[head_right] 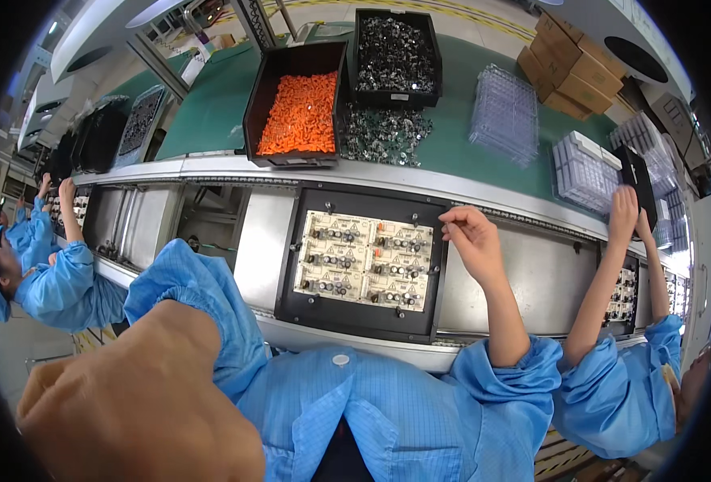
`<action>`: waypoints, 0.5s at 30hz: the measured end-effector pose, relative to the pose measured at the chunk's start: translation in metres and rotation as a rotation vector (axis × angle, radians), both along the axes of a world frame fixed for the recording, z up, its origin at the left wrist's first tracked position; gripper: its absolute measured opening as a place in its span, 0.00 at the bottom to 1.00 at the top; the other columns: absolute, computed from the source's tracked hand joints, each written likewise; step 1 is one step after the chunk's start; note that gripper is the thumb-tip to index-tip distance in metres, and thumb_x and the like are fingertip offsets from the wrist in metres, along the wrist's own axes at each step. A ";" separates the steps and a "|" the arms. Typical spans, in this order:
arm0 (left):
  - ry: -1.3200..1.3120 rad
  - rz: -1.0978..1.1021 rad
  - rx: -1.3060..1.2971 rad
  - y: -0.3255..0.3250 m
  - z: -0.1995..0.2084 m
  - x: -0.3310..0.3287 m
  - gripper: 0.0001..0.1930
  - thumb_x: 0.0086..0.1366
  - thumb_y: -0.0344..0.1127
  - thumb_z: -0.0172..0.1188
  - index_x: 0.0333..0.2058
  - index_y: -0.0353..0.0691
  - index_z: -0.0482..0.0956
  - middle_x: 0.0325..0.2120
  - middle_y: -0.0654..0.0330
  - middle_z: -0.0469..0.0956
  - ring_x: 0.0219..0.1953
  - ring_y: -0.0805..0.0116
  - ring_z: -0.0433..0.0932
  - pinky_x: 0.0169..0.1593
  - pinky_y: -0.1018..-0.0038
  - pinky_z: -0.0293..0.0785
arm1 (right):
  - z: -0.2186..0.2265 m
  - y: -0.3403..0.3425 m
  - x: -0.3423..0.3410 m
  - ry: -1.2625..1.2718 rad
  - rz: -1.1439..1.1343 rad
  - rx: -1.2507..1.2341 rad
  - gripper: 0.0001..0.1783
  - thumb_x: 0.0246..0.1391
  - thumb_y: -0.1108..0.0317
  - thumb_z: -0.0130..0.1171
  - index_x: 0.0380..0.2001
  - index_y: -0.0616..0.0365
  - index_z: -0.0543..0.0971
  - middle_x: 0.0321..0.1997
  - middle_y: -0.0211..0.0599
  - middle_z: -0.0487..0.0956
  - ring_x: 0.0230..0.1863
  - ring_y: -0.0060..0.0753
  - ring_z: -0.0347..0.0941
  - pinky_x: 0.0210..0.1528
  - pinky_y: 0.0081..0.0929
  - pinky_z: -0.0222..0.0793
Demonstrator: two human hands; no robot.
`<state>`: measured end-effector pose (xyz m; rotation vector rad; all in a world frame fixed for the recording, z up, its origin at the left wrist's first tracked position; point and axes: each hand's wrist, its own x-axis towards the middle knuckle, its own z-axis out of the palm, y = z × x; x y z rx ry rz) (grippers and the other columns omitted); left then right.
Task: The person receives circuit board panels on a conveyor belt, takes components from bins and inserts them onto the circuit boards by hand, and pushes the panels along the conveyor.
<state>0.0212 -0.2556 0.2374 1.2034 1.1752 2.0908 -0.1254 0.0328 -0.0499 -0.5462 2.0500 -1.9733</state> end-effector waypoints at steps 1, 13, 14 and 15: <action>-0.008 -0.008 0.017 0.000 0.000 -0.004 0.13 0.63 0.38 0.49 0.40 0.48 0.82 0.18 0.61 0.73 0.16 0.77 0.63 0.22 0.82 0.54 | -0.001 0.000 0.000 0.004 0.000 -0.010 0.08 0.56 0.82 0.52 0.39 0.66 0.77 0.43 0.34 0.73 0.38 0.22 0.73 0.41 0.20 0.72; -0.038 -0.202 0.267 -0.011 -0.014 0.023 0.13 0.66 0.34 0.48 0.40 0.47 0.83 0.18 0.60 0.73 0.14 0.78 0.63 0.18 0.85 0.53 | -0.001 -0.002 0.009 -0.013 -0.096 0.015 0.08 0.58 0.80 0.51 0.40 0.65 0.76 0.39 0.33 0.76 0.38 0.21 0.73 0.42 0.20 0.72; -0.042 -0.224 0.297 -0.006 -0.017 0.023 0.13 0.66 0.33 0.48 0.40 0.47 0.83 0.18 0.60 0.73 0.14 0.78 0.63 0.18 0.85 0.53 | 0.000 -0.001 0.003 0.002 -0.094 0.023 0.08 0.58 0.80 0.51 0.40 0.65 0.77 0.39 0.33 0.76 0.38 0.21 0.73 0.42 0.20 0.72; 0.042 -0.211 0.218 -0.012 -0.018 0.019 0.16 0.69 0.35 0.44 0.48 0.43 0.80 0.18 0.59 0.74 0.11 0.80 0.63 0.13 0.86 0.47 | 0.005 -0.004 -0.003 0.022 -0.094 0.019 0.08 0.58 0.79 0.52 0.40 0.65 0.77 0.39 0.33 0.76 0.38 0.20 0.73 0.42 0.20 0.72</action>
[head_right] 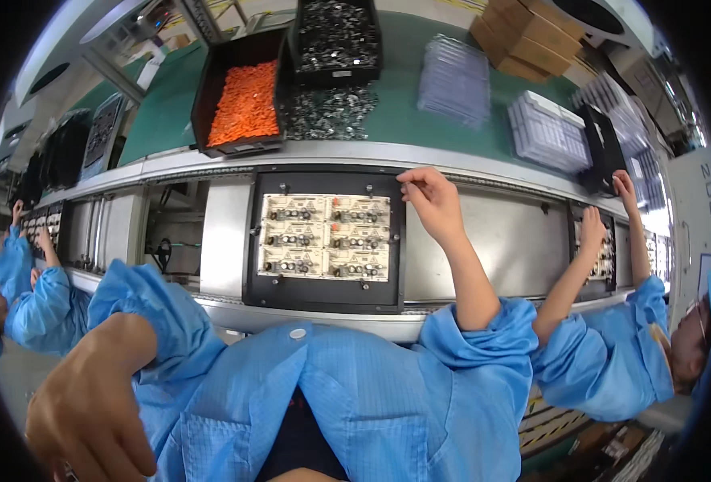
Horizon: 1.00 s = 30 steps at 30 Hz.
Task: The person receives circuit board panels on a conveyor belt, takes components from bins and inserts them onto the circuit boards by hand, and pushes the panels along the conveyor.
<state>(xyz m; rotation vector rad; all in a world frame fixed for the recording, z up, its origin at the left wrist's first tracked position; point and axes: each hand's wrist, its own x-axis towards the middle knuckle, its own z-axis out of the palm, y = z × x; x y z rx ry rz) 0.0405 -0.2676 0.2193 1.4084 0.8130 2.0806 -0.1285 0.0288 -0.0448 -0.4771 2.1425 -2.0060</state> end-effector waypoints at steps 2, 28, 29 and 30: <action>0.209 0.062 0.067 -0.018 -0.008 0.009 0.15 0.71 0.36 0.42 0.45 0.44 0.79 0.18 0.61 0.72 0.14 0.79 0.62 0.15 0.85 0.50 | -0.006 0.003 -0.003 0.013 -0.047 0.010 0.08 0.57 0.79 0.52 0.40 0.64 0.77 0.37 0.32 0.77 0.37 0.19 0.72 0.41 0.20 0.71; 0.483 1.609 -1.861 -0.042 -0.242 -0.259 0.06 0.56 0.30 0.61 0.31 0.35 0.81 0.29 0.44 0.80 0.38 0.46 0.79 0.45 0.56 0.73 | -0.058 0.018 -0.010 -0.713 0.196 -0.677 0.16 0.58 0.75 0.55 0.49 0.65 0.73 0.45 0.38 0.77 0.46 0.30 0.74 0.55 0.24 0.71; 0.496 1.657 -1.818 -0.044 -0.247 -0.262 0.06 0.55 0.31 0.62 0.29 0.35 0.81 0.28 0.44 0.80 0.38 0.46 0.79 0.44 0.56 0.73 | -0.059 0.018 -0.014 -0.715 0.198 -0.678 0.16 0.58 0.75 0.55 0.49 0.65 0.73 0.45 0.38 0.77 0.46 0.30 0.74 0.55 0.24 0.71; 0.515 1.699 -1.768 -0.038 -0.245 -0.264 0.06 0.54 0.32 0.64 0.28 0.36 0.81 0.27 0.44 0.79 0.37 0.46 0.79 0.43 0.57 0.74 | -0.059 0.018 -0.019 -0.718 0.235 -0.671 0.16 0.58 0.75 0.55 0.50 0.65 0.73 0.44 0.38 0.77 0.46 0.30 0.74 0.55 0.24 0.72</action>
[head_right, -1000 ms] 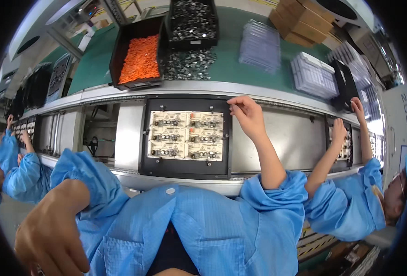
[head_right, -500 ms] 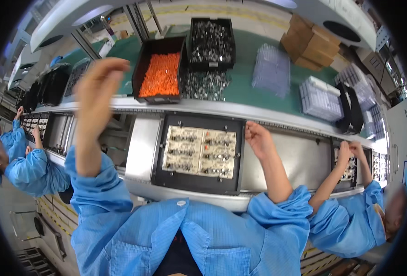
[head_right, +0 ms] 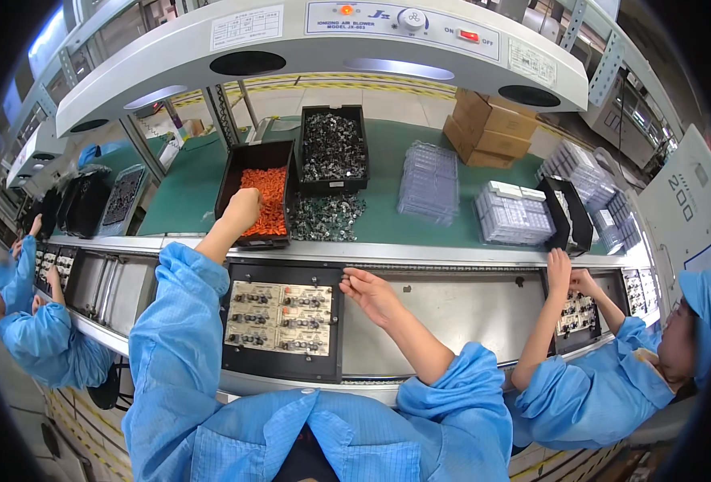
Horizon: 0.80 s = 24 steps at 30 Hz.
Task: The person receives circuit board panels on a conveyor belt, takes components from bins and inserts them onto the circuit boards by hand, and pushes the panels along the conveyor.
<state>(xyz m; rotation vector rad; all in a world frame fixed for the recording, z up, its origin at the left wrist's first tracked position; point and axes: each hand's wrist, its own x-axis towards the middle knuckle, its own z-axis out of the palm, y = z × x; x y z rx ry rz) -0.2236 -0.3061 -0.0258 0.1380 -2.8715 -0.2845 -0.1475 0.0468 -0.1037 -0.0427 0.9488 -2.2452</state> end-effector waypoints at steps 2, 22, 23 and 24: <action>-0.019 -0.040 0.049 0.007 0.004 -0.001 0.07 0.53 0.32 0.65 0.28 0.35 0.81 0.28 0.44 0.79 0.37 0.46 0.79 0.43 0.57 0.74 | 0.003 0.006 -0.006 0.017 0.039 0.013 0.15 0.59 0.75 0.55 0.49 0.66 0.74 0.43 0.38 0.78 0.45 0.29 0.75 0.52 0.22 0.72; 0.325 -0.071 0.203 0.004 0.003 0.025 0.07 0.52 0.25 0.56 0.30 0.29 0.70 0.26 0.39 0.76 0.32 0.39 0.77 0.38 0.53 0.73 | 0.367 0.010 -0.143 2.138 -1.263 1.652 0.20 0.59 0.55 0.54 0.50 0.51 0.73 0.28 0.40 0.81 0.30 0.43 0.78 0.30 0.39 0.71; 0.357 -0.089 0.252 0.002 0.008 0.035 0.07 0.52 0.25 0.57 0.30 0.31 0.69 0.25 0.41 0.76 0.31 0.40 0.76 0.37 0.54 0.72 | 0.367 0.004 -0.137 2.036 -1.237 1.784 0.18 0.59 0.53 0.53 0.47 0.50 0.74 0.27 0.41 0.81 0.29 0.44 0.79 0.29 0.38 0.71; 0.384 -0.108 0.301 0.001 0.012 0.045 0.07 0.52 0.25 0.57 0.29 0.32 0.69 0.25 0.43 0.76 0.30 0.41 0.76 0.35 0.55 0.72 | 0.367 -0.002 -0.132 1.924 -1.204 1.912 0.17 0.59 0.51 0.53 0.44 0.49 0.75 0.26 0.42 0.81 0.29 0.44 0.79 0.29 0.38 0.72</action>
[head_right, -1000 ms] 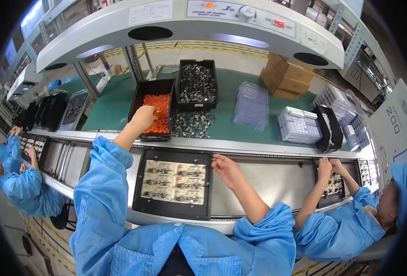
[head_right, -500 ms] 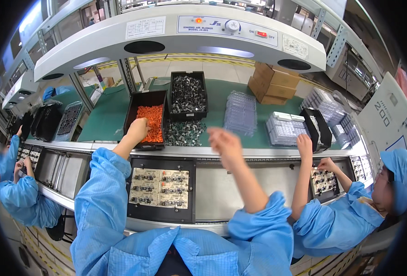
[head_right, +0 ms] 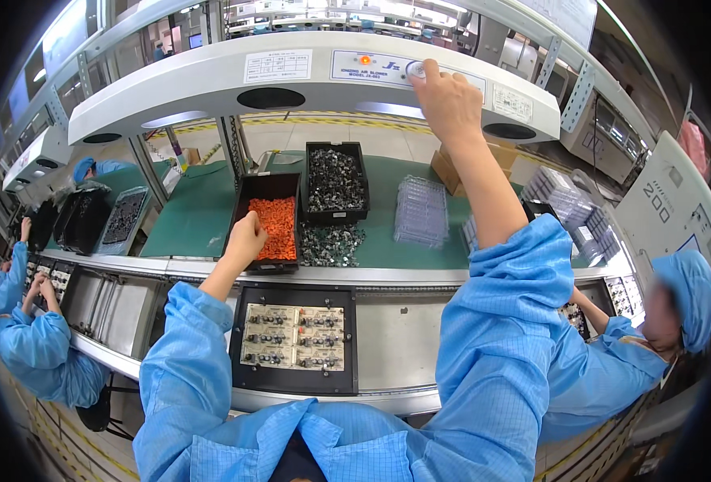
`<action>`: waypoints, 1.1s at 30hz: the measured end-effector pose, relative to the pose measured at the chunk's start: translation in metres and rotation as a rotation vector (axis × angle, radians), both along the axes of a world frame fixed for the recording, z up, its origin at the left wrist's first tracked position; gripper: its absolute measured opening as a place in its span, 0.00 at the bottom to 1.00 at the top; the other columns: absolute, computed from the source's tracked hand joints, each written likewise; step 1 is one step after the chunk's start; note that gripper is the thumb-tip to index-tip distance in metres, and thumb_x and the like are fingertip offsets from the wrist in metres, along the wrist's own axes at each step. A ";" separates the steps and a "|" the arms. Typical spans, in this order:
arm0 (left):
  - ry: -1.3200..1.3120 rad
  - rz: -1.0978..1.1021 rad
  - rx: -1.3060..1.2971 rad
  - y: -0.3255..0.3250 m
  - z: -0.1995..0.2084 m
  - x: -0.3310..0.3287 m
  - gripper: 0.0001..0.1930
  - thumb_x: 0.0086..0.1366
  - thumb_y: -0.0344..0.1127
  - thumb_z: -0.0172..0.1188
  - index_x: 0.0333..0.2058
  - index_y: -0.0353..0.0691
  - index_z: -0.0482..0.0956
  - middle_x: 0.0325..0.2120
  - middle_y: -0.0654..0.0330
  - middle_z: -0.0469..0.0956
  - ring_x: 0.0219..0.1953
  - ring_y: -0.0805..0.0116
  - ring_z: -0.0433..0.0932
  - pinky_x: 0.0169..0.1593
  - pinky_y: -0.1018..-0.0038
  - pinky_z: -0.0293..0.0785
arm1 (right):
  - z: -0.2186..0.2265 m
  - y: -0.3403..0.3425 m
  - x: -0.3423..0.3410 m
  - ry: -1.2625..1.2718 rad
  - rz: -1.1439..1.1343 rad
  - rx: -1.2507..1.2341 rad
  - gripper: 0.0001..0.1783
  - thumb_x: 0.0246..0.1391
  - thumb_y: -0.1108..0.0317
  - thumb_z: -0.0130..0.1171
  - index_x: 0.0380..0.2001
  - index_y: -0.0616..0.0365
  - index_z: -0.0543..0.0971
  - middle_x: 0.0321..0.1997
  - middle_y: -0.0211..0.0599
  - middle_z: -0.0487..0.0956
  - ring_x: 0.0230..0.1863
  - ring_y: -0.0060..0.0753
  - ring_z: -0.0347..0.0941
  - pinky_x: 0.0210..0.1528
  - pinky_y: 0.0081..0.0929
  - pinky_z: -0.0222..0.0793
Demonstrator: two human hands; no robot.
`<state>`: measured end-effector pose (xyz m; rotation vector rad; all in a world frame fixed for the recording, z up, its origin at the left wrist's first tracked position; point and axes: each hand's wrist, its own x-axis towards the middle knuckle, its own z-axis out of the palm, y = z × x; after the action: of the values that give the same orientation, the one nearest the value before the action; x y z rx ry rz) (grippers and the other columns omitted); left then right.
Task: The person receives circuit board panels on a conveyor belt, takes components from bins and inserts them onto the circuit boards by hand, and pushes the panels along the conveyor.
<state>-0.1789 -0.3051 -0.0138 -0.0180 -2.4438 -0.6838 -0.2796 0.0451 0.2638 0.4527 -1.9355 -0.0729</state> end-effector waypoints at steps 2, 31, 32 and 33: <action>-0.007 -0.011 0.096 0.005 0.016 0.022 0.06 0.53 0.26 0.58 0.28 0.33 0.69 0.23 0.44 0.76 0.28 0.44 0.76 0.33 0.58 0.72 | 0.008 -0.012 0.010 -0.055 -0.054 -0.020 0.18 0.59 0.48 0.51 0.39 0.49 0.76 0.26 0.44 0.81 0.30 0.45 0.79 0.30 0.40 0.72; -0.311 -0.087 1.091 -0.016 0.013 0.164 0.13 0.61 0.26 0.60 0.43 0.24 0.76 0.32 0.50 0.82 0.32 0.70 0.80 0.39 0.79 0.76 | -0.363 0.017 0.149 -1.977 1.094 -1.926 0.12 0.61 0.70 0.54 0.47 0.60 0.72 0.43 0.32 0.74 0.40 0.21 0.71 0.45 0.16 0.72; -0.313 -0.085 1.089 -0.018 0.013 0.163 0.13 0.62 0.26 0.59 0.44 0.23 0.75 0.32 0.50 0.82 0.32 0.70 0.80 0.39 0.79 0.76 | -0.363 0.015 0.147 -1.984 1.110 -1.908 0.13 0.61 0.70 0.54 0.48 0.60 0.71 0.44 0.32 0.73 0.41 0.22 0.71 0.45 0.16 0.71; -0.297 -0.096 1.089 -0.030 0.006 0.165 0.13 0.64 0.28 0.58 0.44 0.25 0.76 0.32 0.52 0.82 0.33 0.71 0.80 0.39 0.79 0.76 | -0.360 0.014 0.148 -2.010 1.102 -1.906 0.14 0.61 0.70 0.54 0.49 0.60 0.70 0.45 0.32 0.71 0.42 0.22 0.69 0.46 0.16 0.70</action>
<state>-0.0139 -0.3354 -0.0082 0.4172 -2.0080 -2.0706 -0.1315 0.0588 -0.0962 0.0276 0.9765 -2.1698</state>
